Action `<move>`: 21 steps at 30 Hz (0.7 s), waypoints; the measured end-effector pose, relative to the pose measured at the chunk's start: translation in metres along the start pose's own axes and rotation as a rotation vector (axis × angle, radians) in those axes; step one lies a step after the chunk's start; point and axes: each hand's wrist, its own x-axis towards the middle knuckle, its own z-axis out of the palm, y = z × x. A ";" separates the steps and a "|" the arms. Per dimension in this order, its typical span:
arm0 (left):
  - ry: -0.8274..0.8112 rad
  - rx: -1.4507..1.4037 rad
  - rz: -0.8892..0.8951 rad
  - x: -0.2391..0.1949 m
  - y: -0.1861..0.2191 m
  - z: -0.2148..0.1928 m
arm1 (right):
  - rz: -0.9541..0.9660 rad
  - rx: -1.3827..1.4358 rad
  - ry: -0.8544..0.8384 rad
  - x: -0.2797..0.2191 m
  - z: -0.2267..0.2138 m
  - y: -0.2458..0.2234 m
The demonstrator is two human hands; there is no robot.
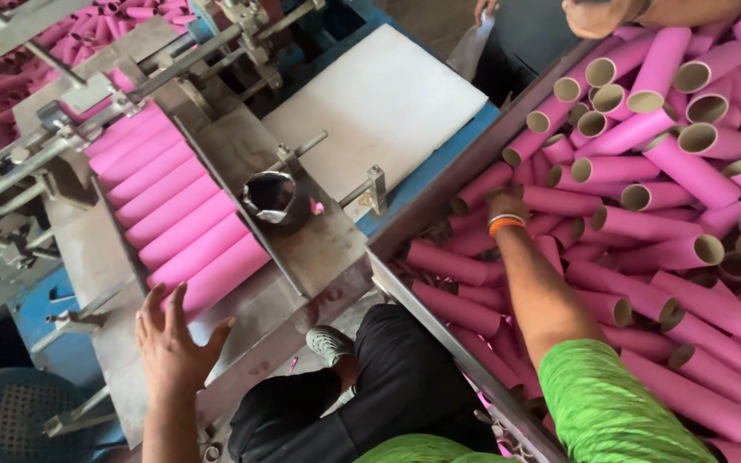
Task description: The person repeatedly picks up pink paper tubes from a conveyor belt and places them into a large bin. The task involves continuous manual handling of the tubes as they move along the belt.
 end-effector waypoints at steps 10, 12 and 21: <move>0.071 -0.161 0.044 0.000 0.000 -0.006 | -0.261 0.523 0.262 -0.051 -0.127 0.093; 0.056 -0.225 0.018 -0.003 -0.003 -0.004 | -0.564 -0.308 0.370 -0.071 -0.184 0.090; 0.169 -0.347 0.039 -0.005 -0.009 0.001 | -0.832 0.999 0.145 -0.206 -0.269 -0.106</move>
